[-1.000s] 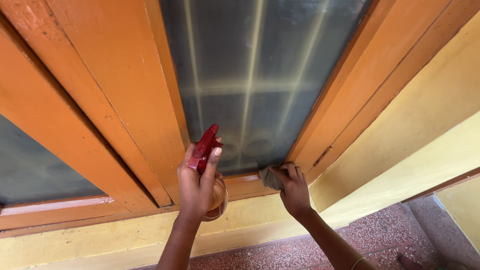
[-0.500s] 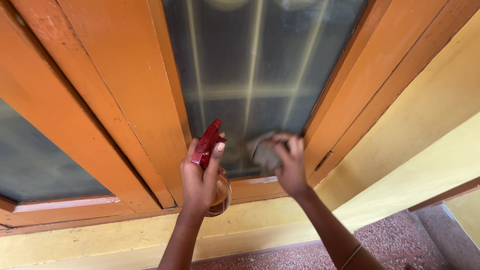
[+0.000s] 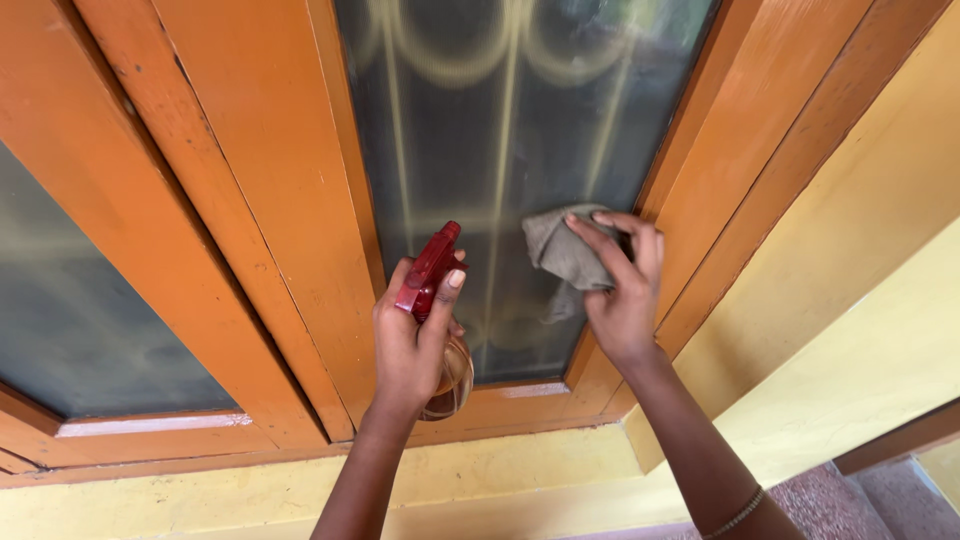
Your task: The person cleans a glass pane on an orange wooden door using a spray bottle and a cloth. They repeatedly spray the glass and wipe it with the cloth, focusing on the central area of the pane.
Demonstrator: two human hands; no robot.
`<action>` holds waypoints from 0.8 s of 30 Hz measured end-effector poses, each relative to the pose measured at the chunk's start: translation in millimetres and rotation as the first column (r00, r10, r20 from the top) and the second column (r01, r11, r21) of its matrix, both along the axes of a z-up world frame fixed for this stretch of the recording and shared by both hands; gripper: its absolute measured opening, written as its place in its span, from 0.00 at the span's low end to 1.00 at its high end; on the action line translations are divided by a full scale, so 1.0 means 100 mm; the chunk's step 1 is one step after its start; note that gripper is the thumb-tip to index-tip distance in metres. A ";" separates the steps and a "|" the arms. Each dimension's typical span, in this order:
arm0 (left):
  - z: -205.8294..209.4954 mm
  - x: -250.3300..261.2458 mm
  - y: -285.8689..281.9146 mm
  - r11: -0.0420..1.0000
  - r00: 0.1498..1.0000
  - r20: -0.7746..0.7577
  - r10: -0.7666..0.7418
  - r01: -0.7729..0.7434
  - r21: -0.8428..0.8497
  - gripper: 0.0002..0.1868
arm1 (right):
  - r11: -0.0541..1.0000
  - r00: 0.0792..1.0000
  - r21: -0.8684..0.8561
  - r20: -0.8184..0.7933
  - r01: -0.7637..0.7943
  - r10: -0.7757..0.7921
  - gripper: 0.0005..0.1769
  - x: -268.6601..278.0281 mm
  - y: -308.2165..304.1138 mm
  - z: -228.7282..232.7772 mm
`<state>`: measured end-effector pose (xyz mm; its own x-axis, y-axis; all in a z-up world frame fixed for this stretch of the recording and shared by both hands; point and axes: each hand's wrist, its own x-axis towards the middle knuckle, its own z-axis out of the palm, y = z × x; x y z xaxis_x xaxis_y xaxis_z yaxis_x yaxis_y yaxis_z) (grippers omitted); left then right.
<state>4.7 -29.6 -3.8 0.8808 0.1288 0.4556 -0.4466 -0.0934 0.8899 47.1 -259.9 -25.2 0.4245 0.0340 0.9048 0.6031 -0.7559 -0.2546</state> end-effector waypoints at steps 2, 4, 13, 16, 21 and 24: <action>0.04 -0.01 -0.01 1.000 0.999 -0.050 -0.004 0.004 0.000 0.22 | 0.998 1.000 -0.055 -0.005 -0.004 0.004 0.45 0.02 0.08 -0.01; 0.04 -0.01 -0.01 1.000 0.999 -0.042 0.012 -0.012 -0.006 0.22 | 0.994 0.999 -0.108 -0.035 -0.032 0.029 0.46 0.08 0.14 -0.22; -0.26 -0.06 0.06 0.996 0.990 -0.124 0.072 -0.064 0.066 0.23 | 0.865 0.819 -0.419 -0.573 -0.276 -0.017 0.48 -0.04 0.28 -1.85; -0.32 -0.09 0.08 0.995 0.988 -0.137 0.076 -0.067 0.070 0.23 | 0.887 0.772 -0.371 -0.636 -0.275 -0.027 0.47 -0.11 0.23 -1.95; -0.34 -0.09 0.12 0.996 0.989 -0.128 0.072 -0.064 0.063 0.22 | 0.961 0.917 -0.232 -0.396 -0.152 0.049 0.47 -0.04 0.26 -1.53; -0.34 -0.08 0.12 0.997 0.991 -0.116 0.068 -0.063 0.047 0.22 | 0.977 0.933 -0.192 -0.360 -0.088 0.013 0.49 -0.01 0.34 -1.31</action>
